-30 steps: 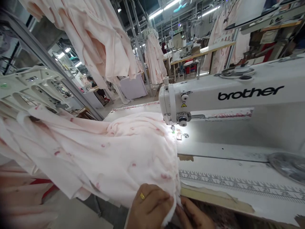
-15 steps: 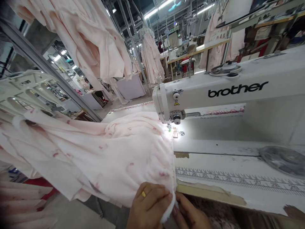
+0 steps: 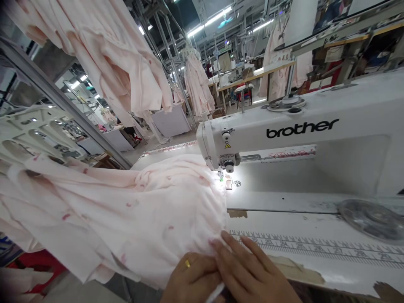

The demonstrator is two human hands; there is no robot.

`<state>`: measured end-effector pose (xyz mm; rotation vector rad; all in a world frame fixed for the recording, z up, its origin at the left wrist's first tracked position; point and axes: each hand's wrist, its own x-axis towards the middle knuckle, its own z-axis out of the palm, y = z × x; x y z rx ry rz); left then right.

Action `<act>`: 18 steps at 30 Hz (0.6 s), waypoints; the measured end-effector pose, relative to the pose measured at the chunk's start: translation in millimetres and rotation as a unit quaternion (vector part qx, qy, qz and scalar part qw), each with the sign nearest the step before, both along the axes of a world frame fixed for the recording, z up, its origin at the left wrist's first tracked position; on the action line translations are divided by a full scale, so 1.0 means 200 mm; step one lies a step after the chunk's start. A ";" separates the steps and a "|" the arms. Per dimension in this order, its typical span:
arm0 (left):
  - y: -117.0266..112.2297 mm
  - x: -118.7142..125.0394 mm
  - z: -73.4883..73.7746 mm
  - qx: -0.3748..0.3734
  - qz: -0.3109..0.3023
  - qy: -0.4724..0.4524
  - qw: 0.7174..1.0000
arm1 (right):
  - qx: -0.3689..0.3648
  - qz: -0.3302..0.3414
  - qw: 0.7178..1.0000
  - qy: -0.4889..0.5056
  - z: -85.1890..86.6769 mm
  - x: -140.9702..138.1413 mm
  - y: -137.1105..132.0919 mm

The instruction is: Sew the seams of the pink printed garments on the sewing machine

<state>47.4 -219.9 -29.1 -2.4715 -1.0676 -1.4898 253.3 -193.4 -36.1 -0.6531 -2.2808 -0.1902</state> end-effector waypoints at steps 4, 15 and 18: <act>0.10 -0.08 0.27 -0.157 -0.072 0.086 0.981 | 0.088 0.086 0.991 -0.060 0.16 -0.01 0.11; 0.51 -0.12 0.47 -0.379 0.147 0.446 0.797 | -0.182 0.281 0.923 -0.187 0.35 -0.05 0.37; 0.48 -0.11 0.53 -0.357 0.139 0.426 0.820 | -0.158 0.329 0.907 -0.210 0.33 -0.07 0.44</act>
